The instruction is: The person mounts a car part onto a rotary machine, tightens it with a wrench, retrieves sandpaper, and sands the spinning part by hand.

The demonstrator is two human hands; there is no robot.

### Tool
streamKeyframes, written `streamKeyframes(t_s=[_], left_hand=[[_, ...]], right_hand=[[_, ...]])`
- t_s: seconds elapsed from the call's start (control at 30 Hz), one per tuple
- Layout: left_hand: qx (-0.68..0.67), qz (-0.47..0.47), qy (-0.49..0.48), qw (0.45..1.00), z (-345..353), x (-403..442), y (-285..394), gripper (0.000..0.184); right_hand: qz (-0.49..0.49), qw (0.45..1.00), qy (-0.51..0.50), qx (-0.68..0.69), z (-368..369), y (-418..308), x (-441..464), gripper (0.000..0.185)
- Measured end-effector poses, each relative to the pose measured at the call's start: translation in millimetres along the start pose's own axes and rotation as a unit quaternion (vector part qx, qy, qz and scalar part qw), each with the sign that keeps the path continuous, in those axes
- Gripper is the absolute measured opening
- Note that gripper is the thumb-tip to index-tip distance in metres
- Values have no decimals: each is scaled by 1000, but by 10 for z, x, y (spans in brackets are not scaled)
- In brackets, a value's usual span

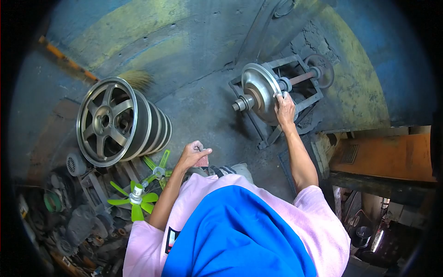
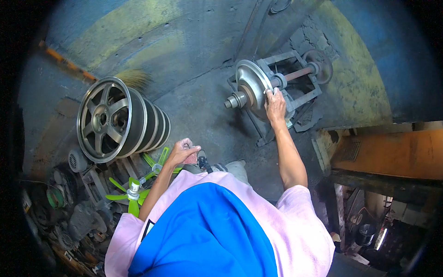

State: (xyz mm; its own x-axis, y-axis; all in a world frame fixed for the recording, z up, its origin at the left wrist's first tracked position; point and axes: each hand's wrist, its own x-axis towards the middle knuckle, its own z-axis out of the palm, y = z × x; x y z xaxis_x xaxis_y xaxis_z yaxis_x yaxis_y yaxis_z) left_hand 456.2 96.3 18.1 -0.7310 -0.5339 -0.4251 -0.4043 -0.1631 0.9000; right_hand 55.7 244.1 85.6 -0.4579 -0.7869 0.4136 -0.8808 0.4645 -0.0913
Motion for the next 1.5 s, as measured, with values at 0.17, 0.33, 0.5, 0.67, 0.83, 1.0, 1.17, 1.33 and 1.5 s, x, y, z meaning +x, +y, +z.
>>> streamKeyframes(t_s=[0.17,0.33,0.5,0.67,0.83,1.0,1.17,1.33,1.5], left_hand=[[-8,2,0,1000,25,7,-31,34],[18,0,-5,1000,4,-9,-63,36],[-6,3,-6,1000,30,-14,-132,36],[-9,1,-4,1000,19,-36,-170,36],[-3,9,-2,1000,6,-89,-191,33],[0,9,-4,1000,24,-33,-161,35],[5,8,2,1000,27,12,-165,37],[0,7,-6,1000,19,14,-210,37],[-5,12,11,1000,-8,-27,-288,36]], right_hand=[[-3,999,-31,-10,-14,37,13,35],[-17,999,-46,-3,-56,58,-3,41],[-29,998,-46,8,-103,47,-11,43],[-46,998,-45,11,-135,55,-30,45],[-32,999,-16,2,-224,168,9,40],[-40,999,-19,0,-298,127,79,33],[-27,999,-10,13,-237,160,107,27],[-27,999,-25,4,-250,160,150,24],[-27,999,-36,17,-264,177,193,24]])
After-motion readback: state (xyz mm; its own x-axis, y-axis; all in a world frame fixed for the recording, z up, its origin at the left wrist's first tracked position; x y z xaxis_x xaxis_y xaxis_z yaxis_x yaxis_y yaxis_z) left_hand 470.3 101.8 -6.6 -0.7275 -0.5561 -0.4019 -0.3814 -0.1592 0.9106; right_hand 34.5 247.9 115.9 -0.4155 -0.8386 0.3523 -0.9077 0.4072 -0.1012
